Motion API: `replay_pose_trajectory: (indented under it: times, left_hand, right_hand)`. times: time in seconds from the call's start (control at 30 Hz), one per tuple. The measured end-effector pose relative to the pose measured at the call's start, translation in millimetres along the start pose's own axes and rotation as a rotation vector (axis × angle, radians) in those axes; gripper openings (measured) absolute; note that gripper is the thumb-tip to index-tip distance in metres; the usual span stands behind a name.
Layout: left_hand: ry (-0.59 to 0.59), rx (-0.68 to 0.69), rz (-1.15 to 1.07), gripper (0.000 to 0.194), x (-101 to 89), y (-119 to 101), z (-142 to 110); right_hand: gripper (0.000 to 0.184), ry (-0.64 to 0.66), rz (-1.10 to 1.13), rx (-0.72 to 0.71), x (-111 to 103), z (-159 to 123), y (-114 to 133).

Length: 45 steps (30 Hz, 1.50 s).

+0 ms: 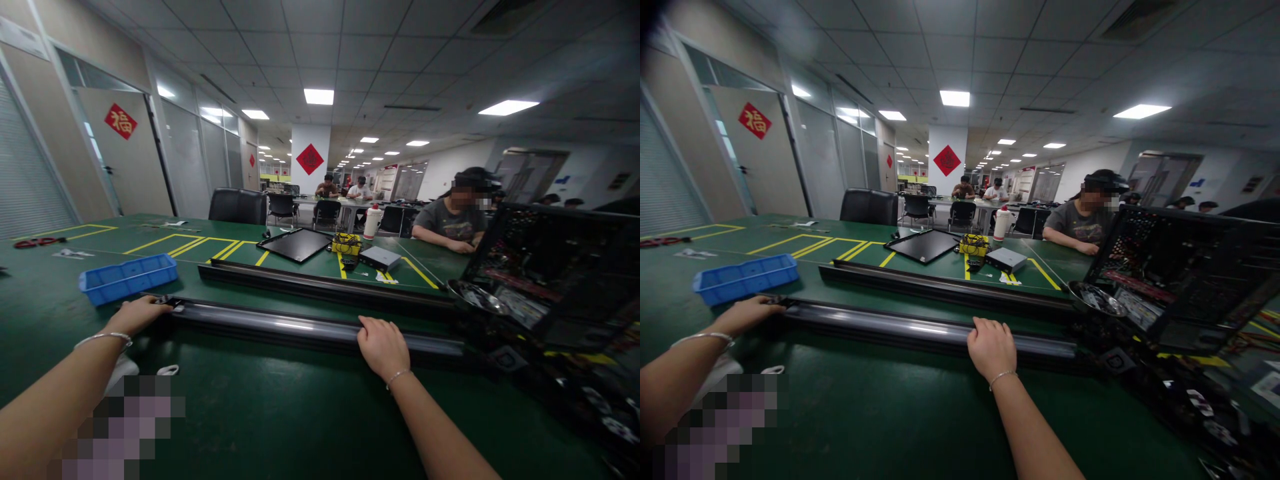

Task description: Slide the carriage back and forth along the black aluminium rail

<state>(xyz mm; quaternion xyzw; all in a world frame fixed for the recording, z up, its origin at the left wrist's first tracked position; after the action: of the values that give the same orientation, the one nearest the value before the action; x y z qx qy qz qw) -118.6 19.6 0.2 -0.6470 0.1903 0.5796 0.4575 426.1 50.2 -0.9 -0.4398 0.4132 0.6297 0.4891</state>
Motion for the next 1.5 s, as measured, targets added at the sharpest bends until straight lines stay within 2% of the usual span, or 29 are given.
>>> replay_pose_trajectory:
  times: [0.2, 0.57, 0.7, 1.0, 1.27, 1.5]
  left_hand:
    - [0.076, -0.056, 0.054, 0.051, -4.4, -10.8, -9.6]
    - [0.11, -0.067, 0.116, 0.055, -2.4, -19.5, -16.8]
    - [0.105, -0.048, 0.142, 0.058, -0.5, -18.3, -16.5]
    - [0.152, 0.084, 0.183, 0.047, 9.8, -29.3, -22.6]
    - [0.127, -0.009, 0.173, 0.059, 16.2, -29.9, -23.7]
    - [0.124, -0.014, 0.188, 0.057, 24.0, -30.8, -20.3]
  right_hand:
    - [0.046, 0.001, 0.007, 0.005, -2.3, -1.0, 0.9]
    - [0.044, -0.027, -0.03, -0.001, 2.9, 0.5, -0.6]
    - [0.045, -0.019, -0.012, -0.002, 3.3, 0.4, -0.8]
    - [0.046, -0.002, -0.026, -0.001, 4.5, 1.7, -1.9]
    - [0.045, 0.0, -0.019, 0.007, 4.4, 2.2, -2.7]
    - [0.045, -0.013, -0.031, 0.004, 6.7, 2.5, -3.1]
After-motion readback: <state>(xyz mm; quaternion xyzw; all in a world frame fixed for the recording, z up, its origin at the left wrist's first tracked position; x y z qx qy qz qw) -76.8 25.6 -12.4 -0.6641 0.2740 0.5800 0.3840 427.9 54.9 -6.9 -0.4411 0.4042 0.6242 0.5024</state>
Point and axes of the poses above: each hand's wrist, its own z-axis towards the middle knuckle, its own x-axis out of the palm, y = z × x, the point moved 3 cm from there along z, towards the middle knuckle, and after that the axes turned 3 degrees about -z, right-handed, at the moved point
